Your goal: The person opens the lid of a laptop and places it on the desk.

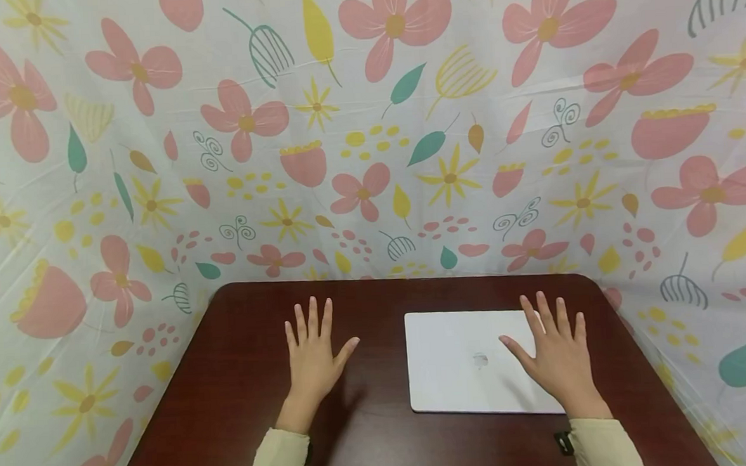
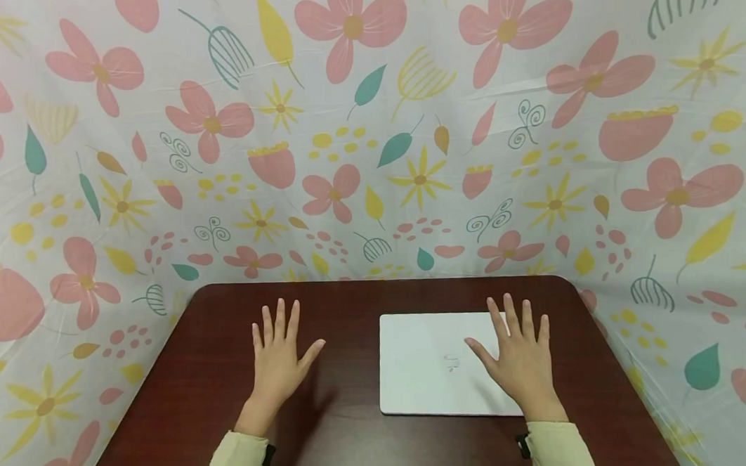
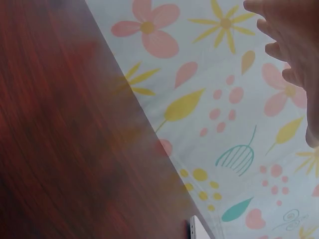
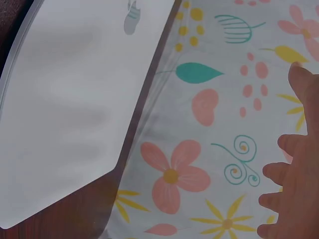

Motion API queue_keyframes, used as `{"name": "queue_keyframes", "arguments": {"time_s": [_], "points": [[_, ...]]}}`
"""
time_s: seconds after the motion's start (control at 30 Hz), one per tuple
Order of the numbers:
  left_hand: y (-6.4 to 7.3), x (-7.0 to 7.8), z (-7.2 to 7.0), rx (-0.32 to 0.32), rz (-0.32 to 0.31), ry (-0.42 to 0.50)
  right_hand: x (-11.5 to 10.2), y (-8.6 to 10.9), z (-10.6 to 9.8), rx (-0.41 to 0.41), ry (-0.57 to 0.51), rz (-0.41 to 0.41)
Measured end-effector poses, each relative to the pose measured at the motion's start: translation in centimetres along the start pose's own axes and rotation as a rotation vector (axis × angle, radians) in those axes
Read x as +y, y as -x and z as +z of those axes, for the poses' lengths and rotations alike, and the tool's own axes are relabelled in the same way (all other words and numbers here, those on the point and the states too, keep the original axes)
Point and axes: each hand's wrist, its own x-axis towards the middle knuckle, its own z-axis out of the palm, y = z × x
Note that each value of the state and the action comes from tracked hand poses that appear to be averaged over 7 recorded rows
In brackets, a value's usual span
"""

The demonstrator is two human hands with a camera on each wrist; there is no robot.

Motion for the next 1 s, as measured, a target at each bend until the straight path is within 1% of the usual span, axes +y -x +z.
{"name": "queue_keyframes", "arguments": {"time_s": [0.17,0.37,0.5,1.0], "points": [[0.0,0.5,-0.1,0.016,0.004,0.018,0.2,0.0,-0.1,0.006,-0.005,-0.006],[0.0,1.0,0.0,0.013,0.006,0.043,0.4,0.0,-0.1,0.01,-0.006,-0.01],[0.0,1.4,0.1,0.023,0.016,0.069,0.5,0.0,-0.2,0.007,-0.006,-0.009],[-0.2,3.0,0.5,0.031,0.06,0.081,1.3,0.0,-0.1,0.017,-0.021,0.006]]}}
